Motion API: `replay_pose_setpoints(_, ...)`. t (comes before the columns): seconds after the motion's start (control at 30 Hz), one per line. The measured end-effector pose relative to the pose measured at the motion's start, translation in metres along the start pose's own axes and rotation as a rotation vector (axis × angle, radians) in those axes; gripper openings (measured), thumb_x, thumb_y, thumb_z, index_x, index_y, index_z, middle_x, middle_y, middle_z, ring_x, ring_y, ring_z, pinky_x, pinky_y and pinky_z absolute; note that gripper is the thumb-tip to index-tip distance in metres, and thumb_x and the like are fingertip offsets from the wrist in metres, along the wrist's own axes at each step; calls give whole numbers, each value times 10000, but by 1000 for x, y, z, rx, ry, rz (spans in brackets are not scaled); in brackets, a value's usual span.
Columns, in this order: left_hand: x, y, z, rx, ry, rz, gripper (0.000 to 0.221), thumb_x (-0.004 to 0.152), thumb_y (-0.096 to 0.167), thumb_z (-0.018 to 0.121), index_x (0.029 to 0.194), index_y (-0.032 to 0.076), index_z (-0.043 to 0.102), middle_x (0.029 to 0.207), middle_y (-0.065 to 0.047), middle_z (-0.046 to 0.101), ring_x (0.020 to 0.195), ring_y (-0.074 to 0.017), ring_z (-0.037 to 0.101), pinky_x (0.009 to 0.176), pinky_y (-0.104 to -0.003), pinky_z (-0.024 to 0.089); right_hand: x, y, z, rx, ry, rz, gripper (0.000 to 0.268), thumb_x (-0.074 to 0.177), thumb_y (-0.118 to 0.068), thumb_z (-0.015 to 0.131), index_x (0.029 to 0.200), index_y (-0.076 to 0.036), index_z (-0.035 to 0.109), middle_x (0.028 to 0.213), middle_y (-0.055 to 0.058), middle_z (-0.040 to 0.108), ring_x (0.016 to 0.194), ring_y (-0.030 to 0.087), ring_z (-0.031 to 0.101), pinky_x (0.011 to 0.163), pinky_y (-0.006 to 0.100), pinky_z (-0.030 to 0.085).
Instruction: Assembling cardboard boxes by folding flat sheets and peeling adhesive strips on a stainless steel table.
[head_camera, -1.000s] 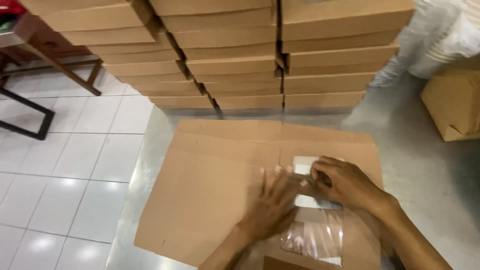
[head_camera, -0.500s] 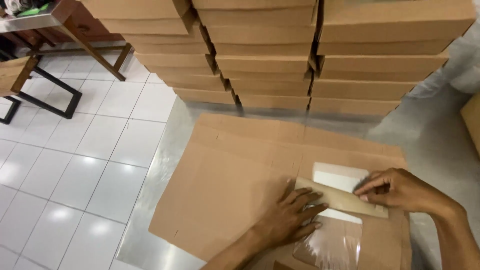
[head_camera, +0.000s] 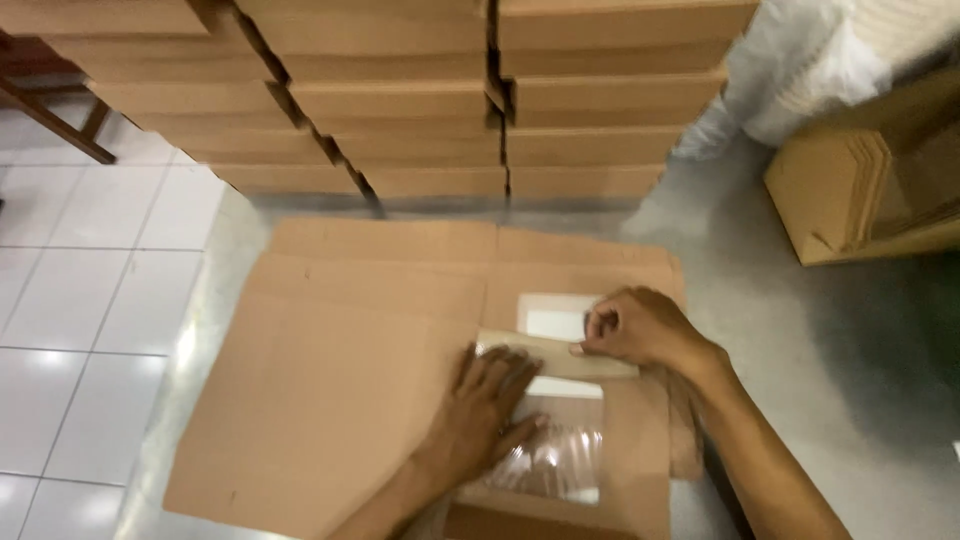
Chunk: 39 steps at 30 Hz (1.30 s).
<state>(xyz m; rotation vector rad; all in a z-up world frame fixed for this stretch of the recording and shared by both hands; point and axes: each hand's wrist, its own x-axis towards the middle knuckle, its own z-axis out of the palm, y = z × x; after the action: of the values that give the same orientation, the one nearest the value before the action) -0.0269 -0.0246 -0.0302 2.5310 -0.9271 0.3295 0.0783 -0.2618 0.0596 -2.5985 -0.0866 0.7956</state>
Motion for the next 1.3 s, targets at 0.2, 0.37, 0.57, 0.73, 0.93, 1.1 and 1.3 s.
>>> replay_pose_setpoints(0.2, 3, 4, -4, -61, -24, -30, 616, 997, 492, 571, 1450, 80, 496, 1416, -126, 490, 1373, -343, 414, 1203, -626, 187, 2, 6, 11, -7, 61, -23, 331, 715, -502, 856, 654, -215, 703, 677, -91, 714, 613, 86, 592, 614, 270, 426)
replay_pose_setpoints(0.37, -2, 11, -6, -47, -200, -70, 687, 951, 455, 640, 1492, 64, 475, 1537, -144, 425, 1488, -353, 304, 1205, -640, 54, 2, 28, 23, 66, 74, -222, 221, 746, -391, 809, 802, -177, 807, 789, 92, 773, 824, 327, 750, 732, 432, 558)
replay_pose_setpoints(0.57, -6, 9, -4, -27, -145, -33, 654, 973, 478, 603, 1491, 96, 482, 1519, -121, 486, 1472, -314, 379, 1210, -658, 27, -15, 30, 6, -14, 107, -254, 209, 772, -308, 785, 900, -162, 860, 912, 158, 802, 936, 383, 745, 808, 478, 578)
replay_pose_setpoints(0.73, -1, 12, -7, 24, -156, -15, 624, 992, 502, 553, 1493, 135, 487, 1542, -110, 464, 1482, -308, 373, 1207, -698, 53, -29, 27, -7, -14, 204, -158, 245, 713, -236, 812, 942, -169, 867, 1124, 156, 769, 1121, 407, 673, 922, 505, 541)
replay_pose_setpoints(0.93, 1, 17, -16, -8, -224, -29, 630, 1021, 474, 511, 1540, 128, 421, 1568, -140, 413, 1506, -328, 322, 1207, -703, 42, -9, 48, 1, -41, 266, -158, 619, 622, -247, 902, 1207, -127, 740, 1494, 241, 423, 1434, 485, 347, 1122, 630, 327)
replay_pose_setpoints(1.1, 1, 21, -14, -32, -296, -56, 761, 1002, 587, 456, 1594, 128, 323, 1589, -162, 362, 1525, -351, 266, 1211, -697, 18, 18, 70, 13, 64, 264, -172, 785, 579, -330, 956, 1278, -155, 647, 1597, 338, 215, 1516, 566, 83, 1157, 751, 36)
replay_pose_setpoints(1.3, 5, 25, -12, -78, -300, -69, 741, 1005, 562, 486, 1554, 72, 393, 1580, -205, 372, 1516, -392, 280, 1249, -580, 145, 21, 46, 31, 84, 287, -223, 827, 611, -425, 950, 1320, -217, 580, 1592, 307, 215, 1526, 538, 50, 1131, 780, -19)
